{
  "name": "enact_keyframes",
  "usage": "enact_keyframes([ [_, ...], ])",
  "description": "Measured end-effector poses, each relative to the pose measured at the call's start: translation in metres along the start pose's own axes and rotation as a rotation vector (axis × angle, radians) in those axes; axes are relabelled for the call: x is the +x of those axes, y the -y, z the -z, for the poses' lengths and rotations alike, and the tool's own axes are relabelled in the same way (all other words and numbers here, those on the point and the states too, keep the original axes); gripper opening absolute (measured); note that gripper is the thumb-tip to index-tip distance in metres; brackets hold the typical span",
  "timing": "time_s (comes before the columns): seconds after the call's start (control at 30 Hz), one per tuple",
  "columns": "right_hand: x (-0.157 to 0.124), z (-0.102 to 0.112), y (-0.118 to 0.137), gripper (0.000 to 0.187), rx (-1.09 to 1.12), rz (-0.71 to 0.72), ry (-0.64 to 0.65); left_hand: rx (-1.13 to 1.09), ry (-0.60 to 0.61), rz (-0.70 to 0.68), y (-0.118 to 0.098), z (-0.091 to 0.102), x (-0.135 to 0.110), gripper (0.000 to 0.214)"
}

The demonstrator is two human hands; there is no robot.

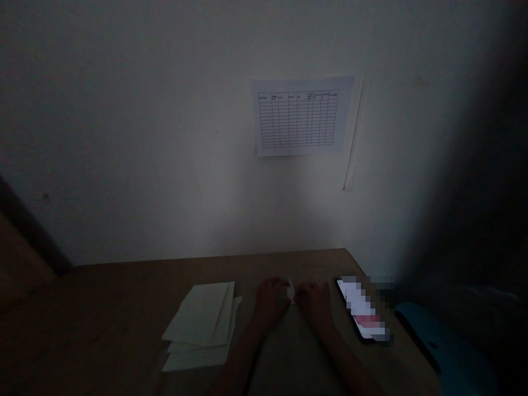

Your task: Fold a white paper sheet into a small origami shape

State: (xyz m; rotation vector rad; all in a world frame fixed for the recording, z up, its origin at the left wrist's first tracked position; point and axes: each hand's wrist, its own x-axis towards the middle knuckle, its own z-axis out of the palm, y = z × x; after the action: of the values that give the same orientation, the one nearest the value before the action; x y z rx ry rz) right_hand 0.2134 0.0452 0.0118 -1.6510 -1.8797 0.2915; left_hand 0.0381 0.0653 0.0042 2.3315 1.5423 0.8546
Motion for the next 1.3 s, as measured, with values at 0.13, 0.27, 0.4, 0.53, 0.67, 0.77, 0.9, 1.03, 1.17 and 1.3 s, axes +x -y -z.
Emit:
enact_keyframes([
  [0.13, 0.002, -0.002, 0.0, 0.025, -0.027, 0.006, 0.012, 0.013, 0.027, -0.037, -0.001, 0.001, -0.002, 0.026],
  [0.27, 0.002, -0.003, 0.001, 0.025, -0.032, 0.014, -0.001, 0.036, 0.025, -0.02, 0.0, -0.001, -0.001, 0.023],
  [0.4, 0.002, -0.002, 0.002, 0.025, -0.041, 0.009, -0.012, 0.052, 0.032, -0.007, -0.001, -0.001, 0.001, 0.02],
  [0.53, 0.0, 0.0, 0.004, 0.024, -0.067, 0.001, -0.008, 0.059, 0.03, 0.009, -0.003, -0.001, 0.002, 0.022],
  [0.67, -0.003, -0.001, 0.003, 0.024, -0.099, 0.032, -0.034, 0.057, 0.02, 0.013, -0.003, 0.0, 0.002, 0.021],
  [0.77, -0.005, -0.003, 0.002, 0.022, -0.122, 0.027, -0.022, 0.056, 0.024, 0.011, -0.005, 0.003, 0.0, 0.017],
  [0.9, -0.004, -0.003, 0.0, 0.02, -0.151, -0.015, -0.016, 0.105, 0.035, 0.021, -0.01, 0.005, -0.002, 0.017],
  [1.03, -0.002, -0.003, -0.004, 0.02, -0.189, -0.03, 0.03, 0.179, 0.047, 0.043, -0.01, 0.002, -0.004, 0.022],
  [1.17, -0.002, -0.005, -0.008, 0.025, -0.223, -0.016, 0.074, 0.226, 0.083, 0.044, -0.007, -0.001, -0.005, 0.03],
  [1.3, -0.004, -0.009, -0.01, 0.033, -0.251, -0.007, 0.095, 0.284, 0.122, 0.064, -0.006, -0.002, -0.006, 0.036],
])
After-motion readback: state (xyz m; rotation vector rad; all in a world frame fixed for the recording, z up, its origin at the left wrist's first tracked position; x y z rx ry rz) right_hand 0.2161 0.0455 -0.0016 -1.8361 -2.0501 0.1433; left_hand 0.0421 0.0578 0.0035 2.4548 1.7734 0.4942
